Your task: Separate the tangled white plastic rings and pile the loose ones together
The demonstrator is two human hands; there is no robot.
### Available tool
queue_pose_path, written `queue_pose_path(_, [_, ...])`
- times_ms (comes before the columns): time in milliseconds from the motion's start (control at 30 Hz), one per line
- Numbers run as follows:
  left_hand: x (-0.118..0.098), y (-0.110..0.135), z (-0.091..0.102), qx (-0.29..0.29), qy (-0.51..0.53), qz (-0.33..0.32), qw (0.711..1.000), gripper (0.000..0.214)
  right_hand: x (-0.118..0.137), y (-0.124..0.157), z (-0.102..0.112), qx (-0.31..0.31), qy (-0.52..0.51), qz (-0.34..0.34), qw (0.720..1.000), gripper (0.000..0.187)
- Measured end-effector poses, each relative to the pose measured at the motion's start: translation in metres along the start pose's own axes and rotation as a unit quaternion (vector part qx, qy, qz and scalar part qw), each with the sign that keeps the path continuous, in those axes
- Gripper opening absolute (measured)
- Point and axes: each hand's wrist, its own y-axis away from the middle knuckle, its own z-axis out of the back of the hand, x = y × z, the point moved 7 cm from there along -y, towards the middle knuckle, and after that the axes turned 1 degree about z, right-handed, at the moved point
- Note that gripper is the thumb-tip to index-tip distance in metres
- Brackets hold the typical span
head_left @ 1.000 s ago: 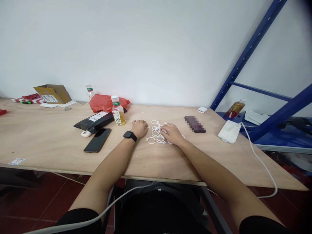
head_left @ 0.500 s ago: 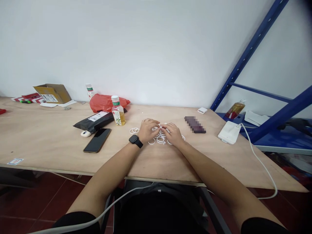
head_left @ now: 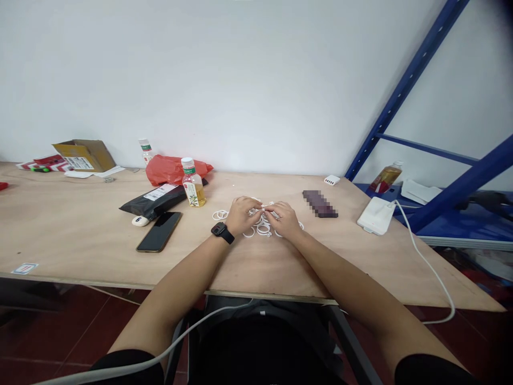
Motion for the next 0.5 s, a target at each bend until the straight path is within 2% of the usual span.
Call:
queue_pose_path(167, [-0.0001, 0.0001, 0.0006, -0.012, 0.018, -0.008, 1.000, 0.018, 0.0002, 0.0001, 0.0012, -0.008, 0.002, -0.001, 1.000, 0.022])
queue_pose_path(500, [-0.0017, -0.0003, -0.0041, 0.024, 0.024, 0.005, 0.999, 0.020, -0.0013, 0.0024, -0.0009, -0.005, 0.002, -0.015, 1.000, 0.022])
